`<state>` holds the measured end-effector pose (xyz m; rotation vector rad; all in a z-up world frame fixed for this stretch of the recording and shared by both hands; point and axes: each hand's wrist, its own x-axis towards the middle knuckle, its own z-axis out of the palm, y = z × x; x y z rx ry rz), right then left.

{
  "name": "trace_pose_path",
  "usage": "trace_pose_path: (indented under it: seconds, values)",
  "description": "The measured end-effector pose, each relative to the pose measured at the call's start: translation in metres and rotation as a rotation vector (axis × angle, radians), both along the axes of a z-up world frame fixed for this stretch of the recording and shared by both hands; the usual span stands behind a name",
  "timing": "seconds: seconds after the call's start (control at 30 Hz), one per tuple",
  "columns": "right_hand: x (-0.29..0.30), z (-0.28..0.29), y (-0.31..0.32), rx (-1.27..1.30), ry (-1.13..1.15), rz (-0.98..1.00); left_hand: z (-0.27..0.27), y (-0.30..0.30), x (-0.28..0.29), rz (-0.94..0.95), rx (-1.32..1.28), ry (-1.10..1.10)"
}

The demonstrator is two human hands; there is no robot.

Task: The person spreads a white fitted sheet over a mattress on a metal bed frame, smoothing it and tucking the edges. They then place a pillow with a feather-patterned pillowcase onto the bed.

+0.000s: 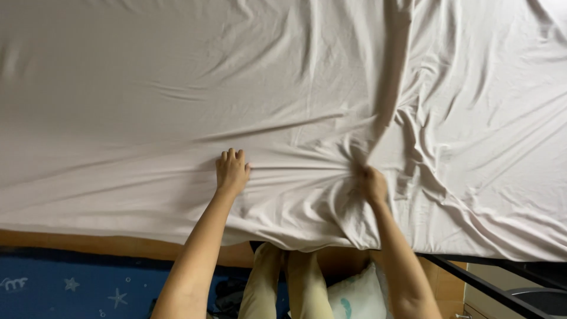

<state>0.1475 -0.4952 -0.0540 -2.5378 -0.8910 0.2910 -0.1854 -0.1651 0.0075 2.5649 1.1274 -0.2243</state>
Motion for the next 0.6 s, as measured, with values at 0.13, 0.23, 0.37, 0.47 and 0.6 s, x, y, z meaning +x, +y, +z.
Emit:
trace_pose_path:
  seconds: [0.13,0.23,0.37,0.47,0.6]
  values:
    - [-0.027,0.042,-0.011,-0.145,0.072,-0.145,0.025,-0.008,-0.046,-0.008,-0.047,0.044]
    - [-0.042,0.039,-0.002,-0.245,0.070,-0.261,0.022,-0.011,-0.078,-0.004,-0.077,-0.088]
    - [-0.067,0.010,0.001,0.010,-0.330,0.154,0.028,-0.040,-0.088,-0.102,-0.028,-0.111]
    - [-0.127,0.055,0.035,-0.071,-0.159,0.581,0.041,-0.074,-0.090,-0.180,0.000,-0.143]
    - [-0.173,0.048,0.058,-0.226,-0.022,0.945,0.010,-0.125,-0.102,-0.304,0.131,-0.156]
